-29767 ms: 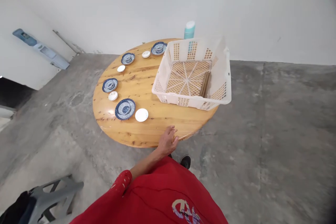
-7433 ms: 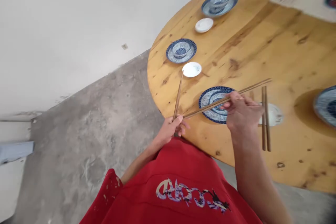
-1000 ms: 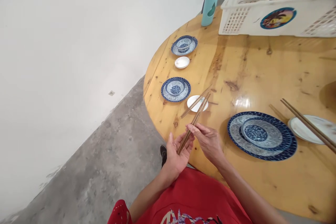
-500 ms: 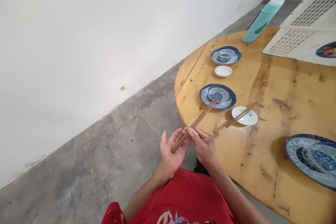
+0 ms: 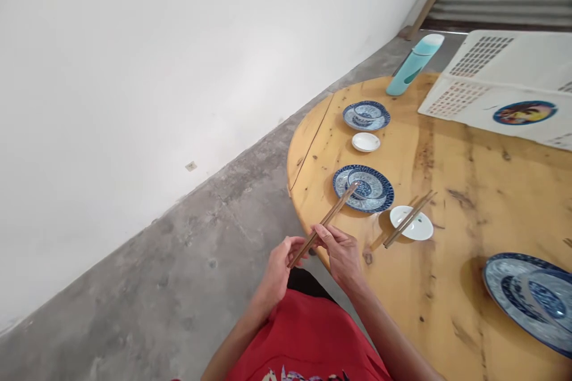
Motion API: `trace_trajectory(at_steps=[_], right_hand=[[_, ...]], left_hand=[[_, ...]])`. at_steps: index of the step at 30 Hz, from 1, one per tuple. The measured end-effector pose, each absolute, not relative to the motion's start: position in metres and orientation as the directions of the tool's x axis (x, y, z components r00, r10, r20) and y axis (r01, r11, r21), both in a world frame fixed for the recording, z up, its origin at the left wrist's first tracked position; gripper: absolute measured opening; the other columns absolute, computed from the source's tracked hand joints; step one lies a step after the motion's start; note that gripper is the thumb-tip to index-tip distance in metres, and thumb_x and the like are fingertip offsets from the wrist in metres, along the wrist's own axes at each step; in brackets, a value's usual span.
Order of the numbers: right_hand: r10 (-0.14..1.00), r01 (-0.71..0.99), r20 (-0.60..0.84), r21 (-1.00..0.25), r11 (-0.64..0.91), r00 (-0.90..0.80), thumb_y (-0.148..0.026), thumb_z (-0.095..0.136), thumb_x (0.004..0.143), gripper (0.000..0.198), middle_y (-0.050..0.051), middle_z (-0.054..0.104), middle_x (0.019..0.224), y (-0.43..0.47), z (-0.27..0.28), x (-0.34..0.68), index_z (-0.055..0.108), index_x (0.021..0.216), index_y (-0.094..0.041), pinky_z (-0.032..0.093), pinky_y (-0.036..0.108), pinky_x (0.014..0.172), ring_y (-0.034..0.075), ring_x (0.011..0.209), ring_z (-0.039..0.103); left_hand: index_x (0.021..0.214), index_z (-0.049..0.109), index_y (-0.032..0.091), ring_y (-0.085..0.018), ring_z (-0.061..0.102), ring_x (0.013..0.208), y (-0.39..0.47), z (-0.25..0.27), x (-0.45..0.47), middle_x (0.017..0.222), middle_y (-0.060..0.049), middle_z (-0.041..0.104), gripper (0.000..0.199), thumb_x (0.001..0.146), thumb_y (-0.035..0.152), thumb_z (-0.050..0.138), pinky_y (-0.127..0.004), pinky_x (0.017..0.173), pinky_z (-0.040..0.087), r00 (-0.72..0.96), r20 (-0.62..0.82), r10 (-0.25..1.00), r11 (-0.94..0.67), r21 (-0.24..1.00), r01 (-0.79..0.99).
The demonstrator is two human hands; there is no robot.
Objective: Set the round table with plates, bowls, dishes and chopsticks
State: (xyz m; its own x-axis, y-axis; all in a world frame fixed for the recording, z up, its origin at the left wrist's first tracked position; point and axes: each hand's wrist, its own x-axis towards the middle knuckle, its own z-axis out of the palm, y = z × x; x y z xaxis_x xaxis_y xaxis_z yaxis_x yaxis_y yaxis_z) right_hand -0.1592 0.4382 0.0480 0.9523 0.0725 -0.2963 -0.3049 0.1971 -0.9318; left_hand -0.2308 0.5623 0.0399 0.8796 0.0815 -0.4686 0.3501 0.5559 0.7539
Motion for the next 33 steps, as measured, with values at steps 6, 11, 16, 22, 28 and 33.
trace_trajectory(at_steps=[6,11,16,22,28,33], right_hand=[[-0.17,-0.258,-0.318,-0.918,0.302,0.933,-0.06,0.082,0.069,0.042,0.007,0.068,0.075,0.422,0.019,-0.102,0.076,0.077,-0.019,0.05,0.029,0.058,0.016,0.063,0.056],[-0.323,-0.239,-0.395,-0.871,0.43,0.86,-0.062,0.085,0.062,0.048,0.005,0.067,0.075,0.42,0.01,-0.069,0.077,0.076,-0.017,0.049,0.026,0.058,0.015,0.065,0.056],[-0.432,-0.195,-0.41,-0.866,0.46,0.803,-0.058,0.086,0.064,0.044,0.005,0.069,0.077,0.411,0.012,-0.045,0.078,0.08,-0.018,0.05,0.028,0.059,0.016,0.066,0.057],[-0.536,-0.149,-0.394,-0.884,0.443,0.747,-0.048,0.089,0.062,0.037,0.003,0.068,0.073,0.393,0.027,-0.008,0.078,0.078,-0.016,0.043,0.023,0.051,0.011,0.059,0.052],[-0.617,-0.007,-0.353,-0.871,0.491,0.703,-0.04,0.092,0.056,0.036,0.0,0.06,0.062,0.36,0.033,0.054,0.074,0.072,-0.013,0.034,0.017,0.042,0.006,0.051,0.045],[-0.696,0.043,-0.411,-0.844,0.534,0.589,-0.022,0.093,0.055,0.03,0.003,0.066,0.069,0.332,0.027,0.114,0.068,0.069,-0.011,0.048,0.014,0.046,0.007,0.053,0.054]], left_hand=[[0.082,0.065,0.015,-0.01,0.051,0.054,0.571,0.035,-0.164,0.07,-0.003,0.065,0.051,0.086,0.065,0.057,-0.025,0.059,0.038,0.893,-0.438,-0.099,0.163,0.878,0.449],[0.081,0.062,0.015,-0.01,0.048,0.054,0.572,0.044,-0.108,0.068,-0.001,0.06,0.051,0.086,0.065,0.053,-0.025,0.059,0.037,0.866,-0.457,-0.205,-0.048,0.888,0.457],[0.075,0.059,0.016,-0.01,0.048,0.057,0.563,0.052,-0.067,0.068,0.0,0.059,0.039,0.086,0.053,0.052,-0.024,0.061,0.038,0.845,-0.47,-0.254,-0.17,0.882,0.44],[0.072,0.057,0.017,-0.009,0.047,0.058,0.555,0.049,-0.014,0.068,0.001,0.057,0.034,0.086,0.047,0.052,-0.023,0.06,0.037,0.842,-0.42,-0.339,-0.226,0.905,0.361],[0.077,0.058,0.017,-0.009,0.048,0.06,0.561,0.036,0.067,0.071,0.001,0.057,0.029,0.088,0.043,0.05,-0.022,0.06,0.038,0.808,-0.373,-0.455,-0.271,0.923,0.273],[0.072,0.055,0.017,-0.009,0.049,0.06,0.571,0.023,0.145,0.07,0.002,0.058,0.026,0.089,0.036,0.047,-0.022,0.061,0.038,0.772,-0.362,-0.522,-0.348,0.917,0.195]])
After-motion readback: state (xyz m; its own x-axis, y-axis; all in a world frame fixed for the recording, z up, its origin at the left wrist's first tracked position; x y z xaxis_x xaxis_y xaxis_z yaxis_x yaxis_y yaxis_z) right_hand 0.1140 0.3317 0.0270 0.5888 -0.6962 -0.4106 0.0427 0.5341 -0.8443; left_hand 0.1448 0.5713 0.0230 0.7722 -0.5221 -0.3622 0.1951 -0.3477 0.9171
